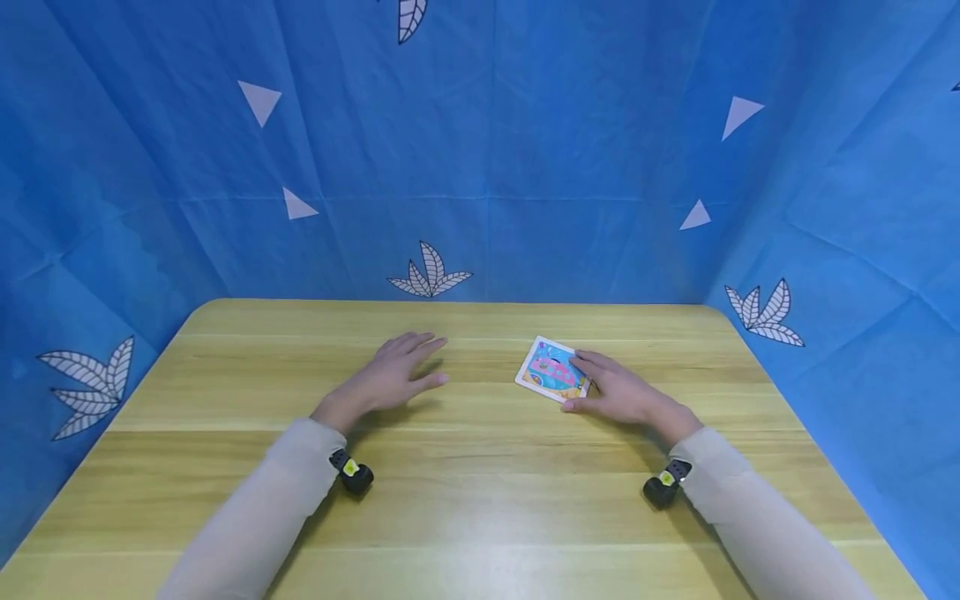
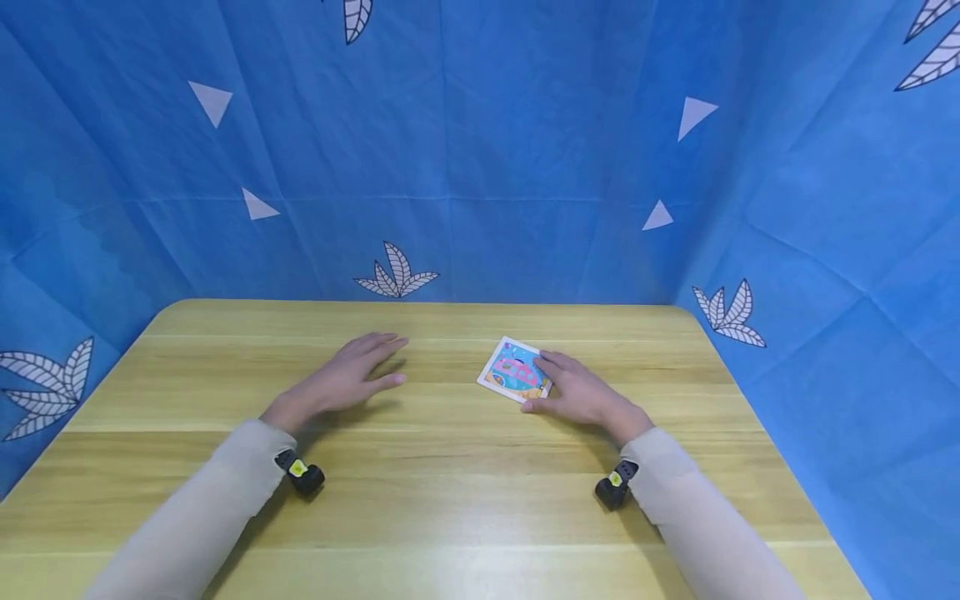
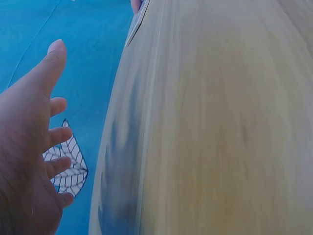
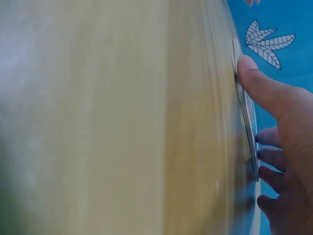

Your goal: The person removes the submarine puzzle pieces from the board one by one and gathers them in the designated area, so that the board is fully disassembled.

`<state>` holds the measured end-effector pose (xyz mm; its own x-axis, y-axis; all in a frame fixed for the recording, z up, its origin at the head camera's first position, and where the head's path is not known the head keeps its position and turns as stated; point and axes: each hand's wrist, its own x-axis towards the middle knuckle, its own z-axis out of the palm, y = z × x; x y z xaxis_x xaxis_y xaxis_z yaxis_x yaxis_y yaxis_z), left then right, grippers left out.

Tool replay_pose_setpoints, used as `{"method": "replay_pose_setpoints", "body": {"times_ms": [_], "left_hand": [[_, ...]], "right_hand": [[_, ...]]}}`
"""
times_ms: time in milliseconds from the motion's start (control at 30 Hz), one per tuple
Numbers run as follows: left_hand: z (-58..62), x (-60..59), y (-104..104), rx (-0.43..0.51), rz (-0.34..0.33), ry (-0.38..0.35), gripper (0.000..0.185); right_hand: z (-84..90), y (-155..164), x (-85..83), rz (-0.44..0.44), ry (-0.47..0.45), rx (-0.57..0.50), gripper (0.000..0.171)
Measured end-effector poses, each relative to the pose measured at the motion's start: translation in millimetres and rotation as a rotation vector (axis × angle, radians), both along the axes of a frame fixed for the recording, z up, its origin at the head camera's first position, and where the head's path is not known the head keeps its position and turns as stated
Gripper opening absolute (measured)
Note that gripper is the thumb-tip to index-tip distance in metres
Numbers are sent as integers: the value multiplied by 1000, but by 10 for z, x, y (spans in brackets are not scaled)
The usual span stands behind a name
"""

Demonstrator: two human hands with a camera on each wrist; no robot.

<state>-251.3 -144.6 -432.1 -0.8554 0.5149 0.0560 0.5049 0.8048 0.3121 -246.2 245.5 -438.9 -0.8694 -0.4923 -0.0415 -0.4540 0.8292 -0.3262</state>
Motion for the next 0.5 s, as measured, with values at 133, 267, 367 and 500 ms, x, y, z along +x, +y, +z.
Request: {"method": "replay_pose_setpoints", "body": {"times_ms": [133, 267, 367, 500], "left_hand": [[-13, -23, 133, 11, -11, -9, 78], [-15, -42, 270, 30, -23, -44, 78], [-14, -53, 367, 28, -36, -67, 80], [-17, -58, 476, 6, -66, -63, 84]], "right_hand": [[4, -25, 20, 9, -27, -3, 92], [-1, -49, 32, 23, -43, -11, 94], [-7, -75, 45, 44, -45, -15, 96], [-13, -121, 62, 73, -45, -5, 96]]}}
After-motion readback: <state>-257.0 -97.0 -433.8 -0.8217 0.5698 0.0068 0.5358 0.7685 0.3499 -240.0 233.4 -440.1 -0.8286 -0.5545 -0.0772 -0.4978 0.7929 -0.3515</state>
